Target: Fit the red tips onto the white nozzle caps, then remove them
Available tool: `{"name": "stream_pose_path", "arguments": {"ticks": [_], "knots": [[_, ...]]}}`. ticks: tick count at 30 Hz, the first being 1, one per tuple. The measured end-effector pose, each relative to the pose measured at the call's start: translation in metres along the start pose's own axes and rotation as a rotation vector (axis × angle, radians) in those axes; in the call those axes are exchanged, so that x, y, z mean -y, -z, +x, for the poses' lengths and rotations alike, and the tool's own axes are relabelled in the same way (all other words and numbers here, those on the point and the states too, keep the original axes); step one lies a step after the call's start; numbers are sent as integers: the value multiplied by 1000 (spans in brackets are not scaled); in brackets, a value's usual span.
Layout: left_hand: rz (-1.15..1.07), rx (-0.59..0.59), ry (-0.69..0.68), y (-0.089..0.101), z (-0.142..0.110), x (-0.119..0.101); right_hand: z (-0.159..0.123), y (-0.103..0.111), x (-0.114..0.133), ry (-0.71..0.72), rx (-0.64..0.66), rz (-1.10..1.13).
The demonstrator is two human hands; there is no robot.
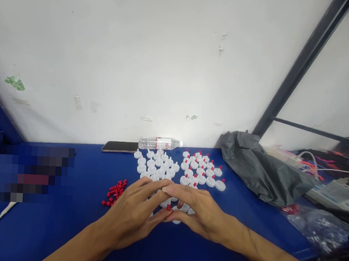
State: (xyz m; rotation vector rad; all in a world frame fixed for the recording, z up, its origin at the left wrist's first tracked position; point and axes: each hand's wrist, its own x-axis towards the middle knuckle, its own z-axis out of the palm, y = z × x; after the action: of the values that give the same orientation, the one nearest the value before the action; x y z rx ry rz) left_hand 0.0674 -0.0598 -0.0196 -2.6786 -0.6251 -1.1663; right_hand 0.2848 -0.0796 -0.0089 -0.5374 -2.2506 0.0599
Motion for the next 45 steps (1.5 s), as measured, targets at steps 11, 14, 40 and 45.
{"name": "stream_pose_path", "arguments": {"ticks": [11,14,40,45], "knots": [[-47,-17,15,3,3,-4,0,4,5,-52,44,6],[-56,-23,17,3,3,-5,-1,5,6,-73,53,0],[-49,-8,-40,8,9,3,-3,6,-11,5,42,-58],[129,-151,88,17,11,11,-1,22,-22,-57,0,-163]]}}
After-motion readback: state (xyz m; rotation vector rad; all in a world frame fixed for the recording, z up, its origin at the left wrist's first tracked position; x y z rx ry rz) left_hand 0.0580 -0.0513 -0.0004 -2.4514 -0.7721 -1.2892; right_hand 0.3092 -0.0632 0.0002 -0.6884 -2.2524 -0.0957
